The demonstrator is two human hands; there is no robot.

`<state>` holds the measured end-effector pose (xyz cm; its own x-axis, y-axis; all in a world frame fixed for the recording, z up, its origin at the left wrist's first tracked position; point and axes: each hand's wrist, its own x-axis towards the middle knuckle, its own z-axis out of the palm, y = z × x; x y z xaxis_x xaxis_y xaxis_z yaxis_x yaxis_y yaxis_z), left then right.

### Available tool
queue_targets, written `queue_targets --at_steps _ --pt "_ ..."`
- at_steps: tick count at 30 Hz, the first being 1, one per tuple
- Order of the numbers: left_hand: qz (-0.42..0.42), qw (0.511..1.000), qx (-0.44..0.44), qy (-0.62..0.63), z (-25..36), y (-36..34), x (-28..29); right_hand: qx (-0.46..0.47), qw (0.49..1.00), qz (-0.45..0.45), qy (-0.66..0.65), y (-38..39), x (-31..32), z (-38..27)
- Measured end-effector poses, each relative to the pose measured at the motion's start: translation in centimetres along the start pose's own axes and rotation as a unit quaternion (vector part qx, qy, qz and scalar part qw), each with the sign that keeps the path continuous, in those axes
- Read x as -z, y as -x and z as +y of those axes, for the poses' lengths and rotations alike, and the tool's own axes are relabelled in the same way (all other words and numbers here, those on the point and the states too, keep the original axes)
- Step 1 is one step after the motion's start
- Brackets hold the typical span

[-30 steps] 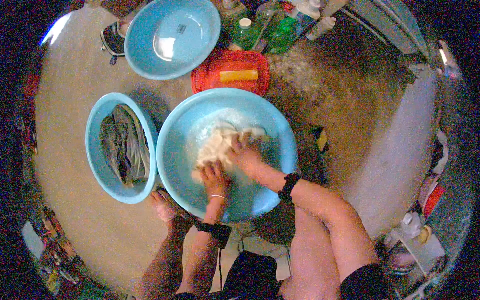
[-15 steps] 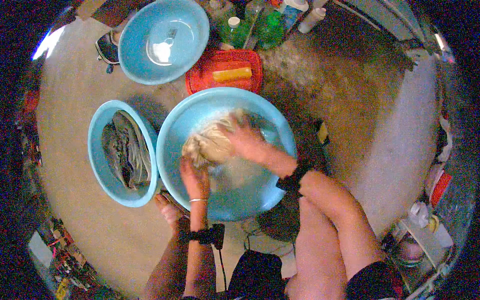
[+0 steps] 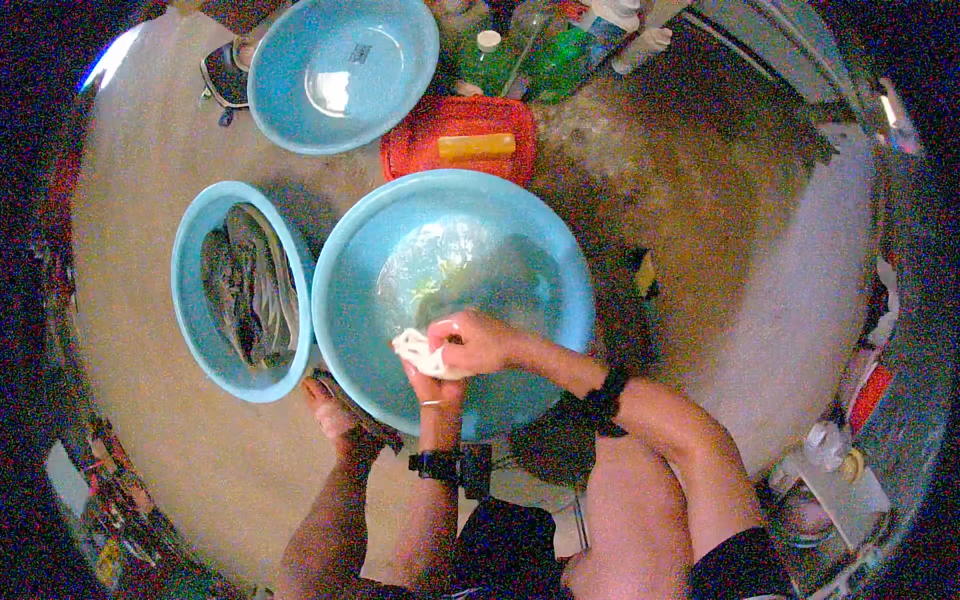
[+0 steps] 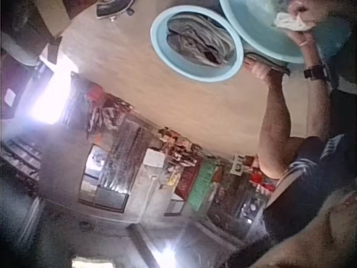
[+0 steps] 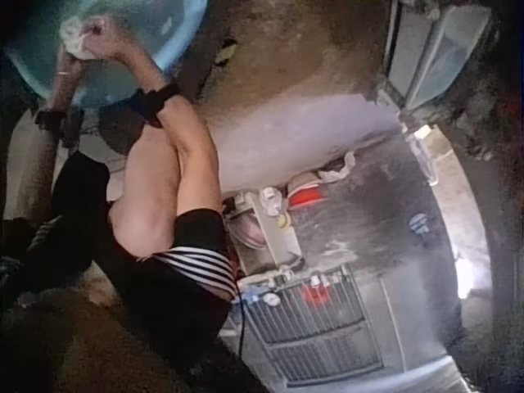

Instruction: Washing clothes by hand in a basin with water and soap.

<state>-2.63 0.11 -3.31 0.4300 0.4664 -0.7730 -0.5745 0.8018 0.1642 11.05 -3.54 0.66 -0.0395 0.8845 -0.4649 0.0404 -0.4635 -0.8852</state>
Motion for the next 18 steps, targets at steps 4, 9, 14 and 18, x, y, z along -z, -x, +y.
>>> queue_targets --at_steps 4,9,14,18 --pt "-0.150 0.989 0.010 0.012 4.1 -2.0 2.5 0.019 0.957 0.035 -0.287 -0.9 -0.3 -0.7" --pt "-0.062 0.971 -0.089 -0.215 2.6 1.9 -4.6 0.074 0.952 0.240 -0.177 0.1 0.3 -2.9" --pt "-0.055 0.989 -0.029 -0.131 2.8 4.5 -8.8 0.232 0.892 0.259 0.289 0.8 -1.5 -5.9" --pt "-0.008 0.971 -0.064 -0.231 3.4 2.8 -5.9 0.093 0.929 0.318 0.164 0.0 -2.7 -6.7"
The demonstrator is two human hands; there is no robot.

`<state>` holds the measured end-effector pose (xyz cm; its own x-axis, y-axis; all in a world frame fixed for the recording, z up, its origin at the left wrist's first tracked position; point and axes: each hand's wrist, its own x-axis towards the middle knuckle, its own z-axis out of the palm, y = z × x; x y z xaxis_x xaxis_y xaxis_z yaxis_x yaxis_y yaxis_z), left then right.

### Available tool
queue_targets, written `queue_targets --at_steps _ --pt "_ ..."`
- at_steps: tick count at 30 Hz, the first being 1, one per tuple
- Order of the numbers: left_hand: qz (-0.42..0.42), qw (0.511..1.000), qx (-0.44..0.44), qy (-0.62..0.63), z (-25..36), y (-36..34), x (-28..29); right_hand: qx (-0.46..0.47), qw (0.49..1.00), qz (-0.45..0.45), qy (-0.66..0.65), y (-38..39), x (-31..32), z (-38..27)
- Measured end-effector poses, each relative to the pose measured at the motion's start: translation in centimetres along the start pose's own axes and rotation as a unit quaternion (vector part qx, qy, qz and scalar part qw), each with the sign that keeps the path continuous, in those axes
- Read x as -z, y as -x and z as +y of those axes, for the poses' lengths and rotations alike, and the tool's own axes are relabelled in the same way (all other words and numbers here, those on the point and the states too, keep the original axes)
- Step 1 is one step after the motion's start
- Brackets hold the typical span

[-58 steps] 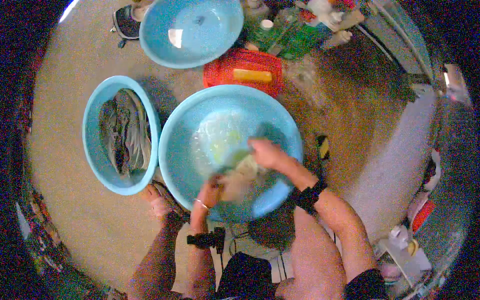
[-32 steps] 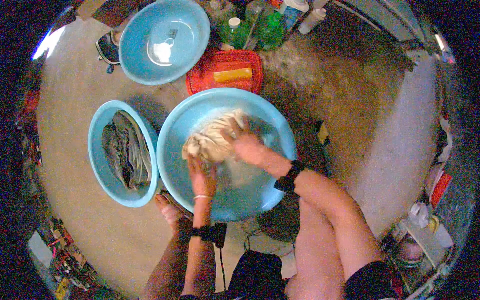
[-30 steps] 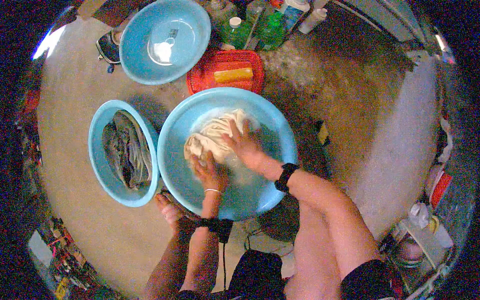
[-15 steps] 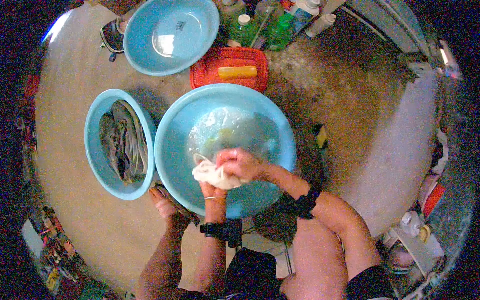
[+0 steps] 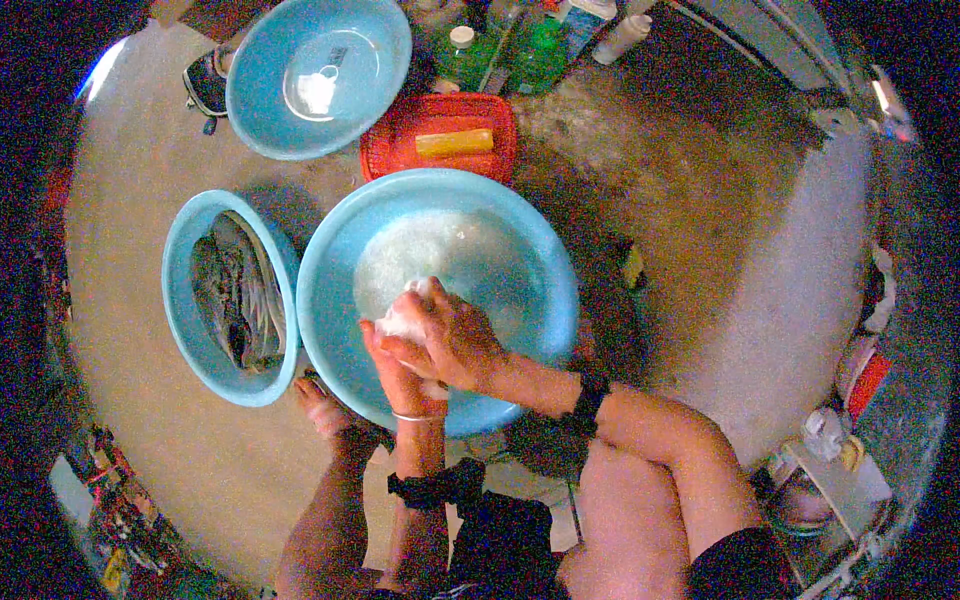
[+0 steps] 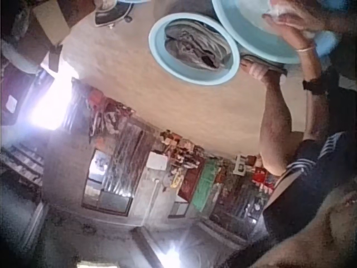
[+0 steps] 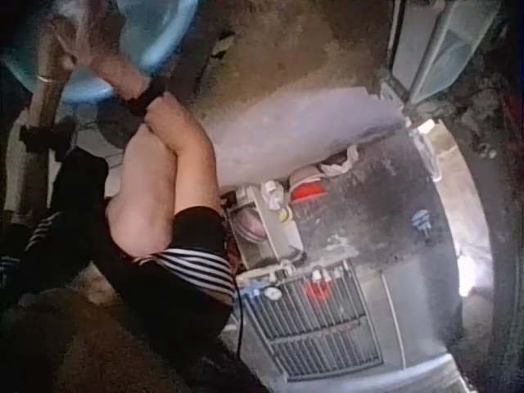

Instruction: Washing clothes by hand in a basin with water and soap.

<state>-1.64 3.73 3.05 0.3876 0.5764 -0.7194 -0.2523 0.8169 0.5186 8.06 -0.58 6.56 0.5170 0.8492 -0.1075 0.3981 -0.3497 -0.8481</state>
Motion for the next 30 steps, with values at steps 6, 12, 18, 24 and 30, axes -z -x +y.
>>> queue_targets --at_steps 6,12,18,24,30 --pt "0.136 0.929 -0.160 -0.305 -0.7 0.6 -1.0 -0.033 0.998 -0.029 0.038 0.1 -0.5 1.8" --pt "0.136 0.898 -0.068 -0.414 0.2 0.6 -1.1 -0.096 0.991 -0.084 0.048 -0.9 -0.4 4.1" --pt "0.165 0.780 -0.280 -0.535 4.6 -1.5 5.2 0.139 0.959 -0.055 0.241 -0.6 2.6 8.4" --pt "0.015 0.622 -0.300 -0.723 0.9 -2.1 3.3 0.081 0.916 -0.168 0.356 -0.5 1.2 8.1" --pt "0.004 0.371 -0.181 -0.911 -3.7 -3.9 8.6 0.000 0.887 -0.308 0.343 1.6 -3.6 11.1"
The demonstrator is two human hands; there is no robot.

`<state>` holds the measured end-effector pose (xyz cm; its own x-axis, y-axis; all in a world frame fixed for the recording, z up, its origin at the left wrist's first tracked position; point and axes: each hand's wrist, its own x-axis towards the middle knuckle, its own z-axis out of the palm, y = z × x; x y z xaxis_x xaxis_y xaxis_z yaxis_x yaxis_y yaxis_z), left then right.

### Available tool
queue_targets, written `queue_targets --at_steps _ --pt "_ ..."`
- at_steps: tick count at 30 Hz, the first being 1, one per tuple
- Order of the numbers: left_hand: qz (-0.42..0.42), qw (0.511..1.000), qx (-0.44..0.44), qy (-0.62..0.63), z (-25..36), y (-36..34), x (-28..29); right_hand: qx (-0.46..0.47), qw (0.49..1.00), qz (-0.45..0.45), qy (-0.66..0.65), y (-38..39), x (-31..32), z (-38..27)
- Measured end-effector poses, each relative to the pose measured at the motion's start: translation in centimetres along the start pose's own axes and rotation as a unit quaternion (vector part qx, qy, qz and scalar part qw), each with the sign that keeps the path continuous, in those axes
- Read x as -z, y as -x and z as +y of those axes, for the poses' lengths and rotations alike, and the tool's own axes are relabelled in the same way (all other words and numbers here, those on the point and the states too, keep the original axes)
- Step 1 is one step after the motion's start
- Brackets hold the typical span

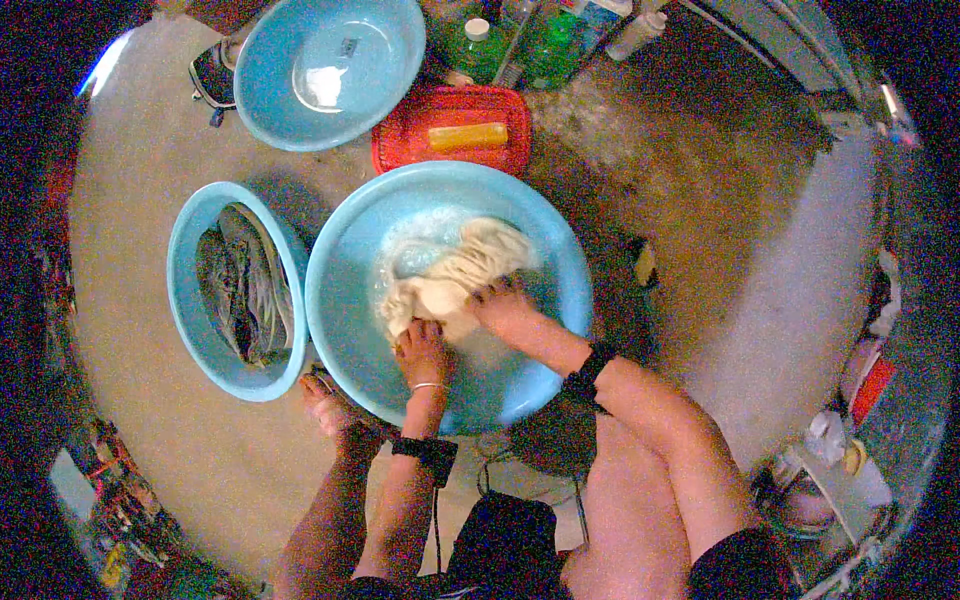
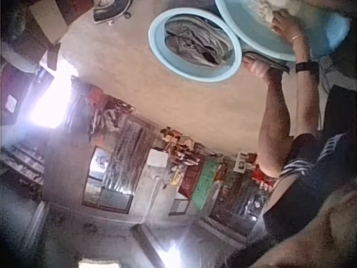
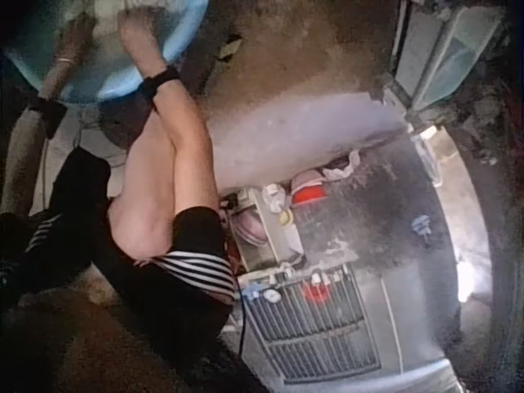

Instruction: Washing clothes by hand in a basin with water and soap.

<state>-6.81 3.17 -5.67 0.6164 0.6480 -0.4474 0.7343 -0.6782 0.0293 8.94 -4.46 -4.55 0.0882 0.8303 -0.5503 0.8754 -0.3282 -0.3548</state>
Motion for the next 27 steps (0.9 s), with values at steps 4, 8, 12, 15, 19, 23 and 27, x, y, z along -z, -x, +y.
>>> queue_targets --at_steps 4,8,12,15,19,23,27 --pt "-0.168 0.979 -0.103 0.051 0.2 0.4 -0.4 -0.025 0.993 -0.114 -0.018 2.1 -0.9 1.8" --pt "-0.199 0.900 -0.113 0.370 -6.0 -1.2 2.1 -0.018 0.944 -0.027 -0.328 0.1 6.2 2.6" --pt "0.051 0.907 0.081 0.411 -3.8 -2.9 7.5 -0.058 0.946 0.224 -0.227 -0.7 8.6 2.7" --pt "0.213 0.939 -0.033 0.267 -2.3 -3.1 5.1 -0.026 0.988 0.152 -0.027 -1.7 4.7 1.0" --pt "0.098 0.991 -0.032 0.086 -0.9 -1.3 -0.4 -0.068 0.959 0.226 0.159 -3.2 -1.7 -1.2" --pt "-0.061 0.971 -0.058 0.225 -1.5 0.5 0.0 -0.043 0.987 -0.090 -0.122 -1.6 2.4 1.8" --pt "-0.106 0.895 0.107 0.419 -5.5 -1.5 3.9 -0.175 0.931 0.161 -0.278 -1.7 4.3 5.9"
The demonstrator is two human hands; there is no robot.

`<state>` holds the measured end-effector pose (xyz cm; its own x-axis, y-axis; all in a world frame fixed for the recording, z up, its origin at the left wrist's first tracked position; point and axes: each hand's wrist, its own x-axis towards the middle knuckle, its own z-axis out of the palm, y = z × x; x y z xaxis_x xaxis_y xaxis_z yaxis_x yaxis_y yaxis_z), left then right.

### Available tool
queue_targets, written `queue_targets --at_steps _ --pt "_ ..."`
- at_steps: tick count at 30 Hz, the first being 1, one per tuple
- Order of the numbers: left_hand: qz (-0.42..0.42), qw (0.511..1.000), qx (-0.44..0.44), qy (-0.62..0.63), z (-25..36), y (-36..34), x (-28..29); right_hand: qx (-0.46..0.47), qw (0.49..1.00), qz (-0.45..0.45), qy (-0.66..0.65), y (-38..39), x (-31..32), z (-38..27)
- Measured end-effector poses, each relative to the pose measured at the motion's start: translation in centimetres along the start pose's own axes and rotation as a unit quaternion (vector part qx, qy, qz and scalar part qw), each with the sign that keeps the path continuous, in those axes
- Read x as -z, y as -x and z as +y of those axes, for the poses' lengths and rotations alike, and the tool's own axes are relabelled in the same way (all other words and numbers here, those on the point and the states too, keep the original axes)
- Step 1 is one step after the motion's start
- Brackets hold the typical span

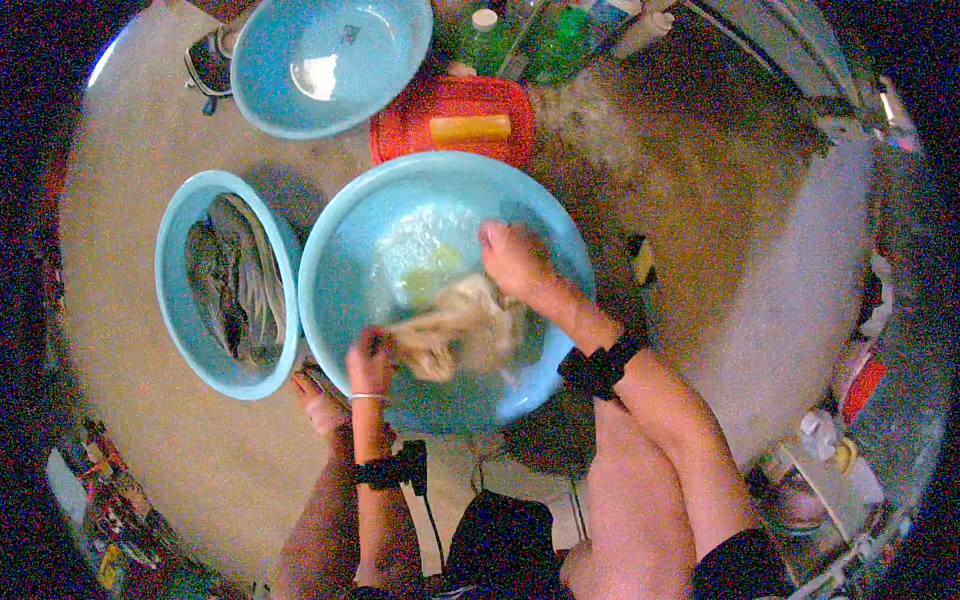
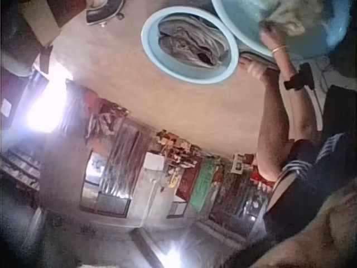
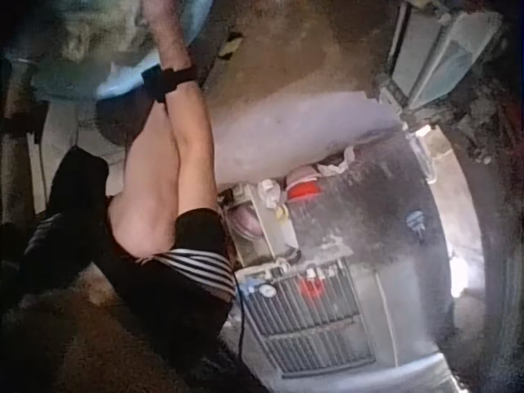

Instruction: Washing clothes by hand in a basin with water and soap.

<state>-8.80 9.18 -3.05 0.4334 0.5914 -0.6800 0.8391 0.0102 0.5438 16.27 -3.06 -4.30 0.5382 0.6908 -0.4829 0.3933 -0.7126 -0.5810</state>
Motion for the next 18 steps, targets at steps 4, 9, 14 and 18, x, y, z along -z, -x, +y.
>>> queue_targets --at_steps 4,9,14,18 --pt "0.259 0.952 -0.073 0.146 2.8 0.5 0.6 0.041 0.999 0.017 -0.011 0.7 2.0 -5.3" --pt "0.219 0.897 -0.225 -0.310 3.7 0.5 -5.0 0.204 0.899 0.063 0.383 6.3 -7.7 -2.3" --pt "0.100 0.939 -0.151 -0.294 -0.2 0.1 -4.0 0.122 0.954 -0.275 -0.006 2.3 -2.9 -3.1" --pt "-0.091 0.995 0.023 -0.022 0.2 0.6 -0.2 -0.127 0.981 -0.138 -0.054 0.9 1.4 -4.6"
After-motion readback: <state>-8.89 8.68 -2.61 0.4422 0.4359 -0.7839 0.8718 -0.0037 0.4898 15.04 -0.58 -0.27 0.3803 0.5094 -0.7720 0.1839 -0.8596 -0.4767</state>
